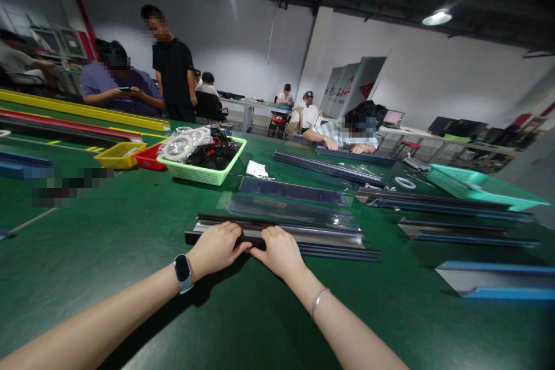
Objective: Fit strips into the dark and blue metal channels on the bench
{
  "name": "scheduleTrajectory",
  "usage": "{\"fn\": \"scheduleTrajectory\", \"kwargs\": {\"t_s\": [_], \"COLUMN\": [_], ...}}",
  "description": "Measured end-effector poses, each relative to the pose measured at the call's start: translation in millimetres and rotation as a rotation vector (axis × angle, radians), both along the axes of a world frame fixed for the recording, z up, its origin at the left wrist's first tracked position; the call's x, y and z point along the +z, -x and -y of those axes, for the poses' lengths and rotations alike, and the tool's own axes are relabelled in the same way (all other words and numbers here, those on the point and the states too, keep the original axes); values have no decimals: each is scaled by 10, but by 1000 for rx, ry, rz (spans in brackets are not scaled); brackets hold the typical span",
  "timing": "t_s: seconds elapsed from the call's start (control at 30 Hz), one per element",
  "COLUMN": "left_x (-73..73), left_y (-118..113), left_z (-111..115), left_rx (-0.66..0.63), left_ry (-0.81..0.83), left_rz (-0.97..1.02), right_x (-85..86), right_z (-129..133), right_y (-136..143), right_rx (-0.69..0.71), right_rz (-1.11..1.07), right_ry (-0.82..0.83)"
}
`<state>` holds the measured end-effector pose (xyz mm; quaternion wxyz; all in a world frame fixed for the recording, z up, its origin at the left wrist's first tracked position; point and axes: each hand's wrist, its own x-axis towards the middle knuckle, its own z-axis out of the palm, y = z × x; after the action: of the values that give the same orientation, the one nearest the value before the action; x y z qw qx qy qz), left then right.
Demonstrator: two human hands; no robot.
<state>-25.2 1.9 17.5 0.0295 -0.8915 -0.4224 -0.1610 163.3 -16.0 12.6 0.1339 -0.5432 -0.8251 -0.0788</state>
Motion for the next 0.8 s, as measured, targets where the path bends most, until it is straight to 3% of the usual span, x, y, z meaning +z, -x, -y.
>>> {"fn": "scheduleTrajectory", "kwargs": {"t_s": [0.8], "left_x": [26], "left_y": [3], "left_z": [14], "left_rx": [-25], "left_ry": [-62], "left_rz": [-5], "right_x": [-22], "right_z": [-24], "right_y": [-20], "right_rx": [64], "right_rz": [9], "right_ry": [-55]}}
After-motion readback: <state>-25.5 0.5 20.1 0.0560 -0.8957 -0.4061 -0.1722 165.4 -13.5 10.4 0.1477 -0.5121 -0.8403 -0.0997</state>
